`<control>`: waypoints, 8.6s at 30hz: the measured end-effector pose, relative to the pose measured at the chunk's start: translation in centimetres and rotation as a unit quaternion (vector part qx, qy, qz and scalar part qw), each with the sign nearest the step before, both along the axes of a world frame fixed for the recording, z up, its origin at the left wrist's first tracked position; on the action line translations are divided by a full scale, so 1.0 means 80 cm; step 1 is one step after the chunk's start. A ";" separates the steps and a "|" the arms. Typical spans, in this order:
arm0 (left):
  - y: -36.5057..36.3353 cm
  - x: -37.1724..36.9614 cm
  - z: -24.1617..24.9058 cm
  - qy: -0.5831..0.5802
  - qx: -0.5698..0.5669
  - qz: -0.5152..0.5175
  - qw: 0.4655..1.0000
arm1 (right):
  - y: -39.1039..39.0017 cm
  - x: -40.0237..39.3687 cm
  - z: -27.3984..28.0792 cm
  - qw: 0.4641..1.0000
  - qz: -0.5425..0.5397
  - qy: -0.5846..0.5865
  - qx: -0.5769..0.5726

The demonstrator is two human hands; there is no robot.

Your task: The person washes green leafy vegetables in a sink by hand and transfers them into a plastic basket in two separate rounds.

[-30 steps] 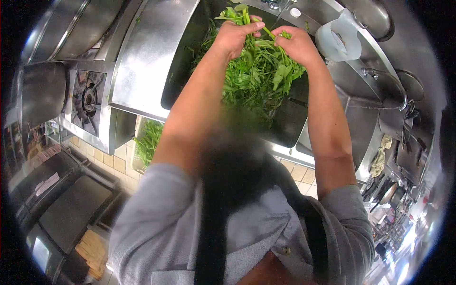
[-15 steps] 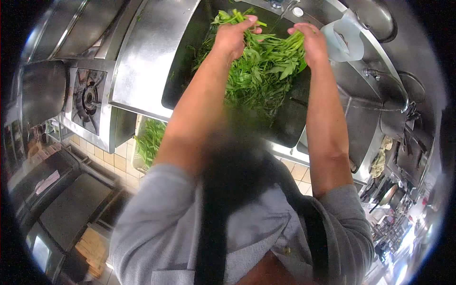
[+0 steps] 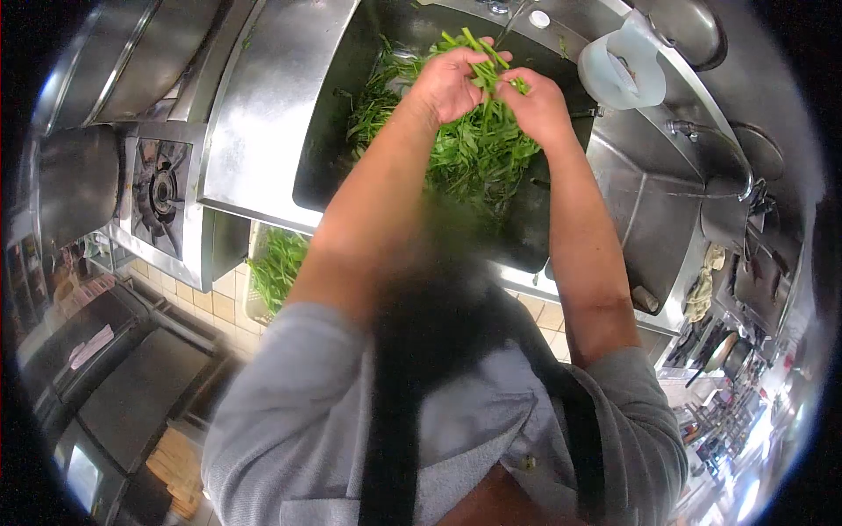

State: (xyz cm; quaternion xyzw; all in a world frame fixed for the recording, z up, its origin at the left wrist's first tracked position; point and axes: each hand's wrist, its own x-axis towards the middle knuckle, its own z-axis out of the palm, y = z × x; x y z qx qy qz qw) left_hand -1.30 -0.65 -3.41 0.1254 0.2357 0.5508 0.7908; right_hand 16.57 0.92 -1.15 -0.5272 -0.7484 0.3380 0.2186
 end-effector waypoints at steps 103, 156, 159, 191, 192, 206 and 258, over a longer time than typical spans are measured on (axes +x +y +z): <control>-0.416 -0.096 0.064 0.620 -0.190 0.359 0.671 | -0.146 0.002 0.023 0.907 0.084 0.305 -0.277; -0.212 -0.232 -0.038 0.947 -0.175 -0.014 0.270 | 0.049 -0.203 -0.217 0.928 0.201 -0.256 -0.184; -0.212 -0.234 -0.043 0.949 -0.167 0.018 0.267 | 0.031 -0.221 -0.266 0.876 0.291 -0.332 -0.196; -0.215 -0.238 -0.052 0.955 -0.107 0.069 0.268 | 0.155 -0.033 -0.345 0.895 0.130 -0.377 -0.201; -0.215 -0.238 -0.053 0.955 -0.107 0.068 0.267 | 0.129 -0.055 -0.324 0.899 0.099 -0.401 -0.146; -0.217 -0.237 -0.058 0.956 -0.108 0.078 0.260 | 0.179 -0.077 -0.281 0.978 0.100 -0.088 -0.161; -0.035 -0.022 -0.014 0.561 -0.041 0.105 0.820 | 0.064 -0.043 -0.041 0.989 0.047 0.004 0.143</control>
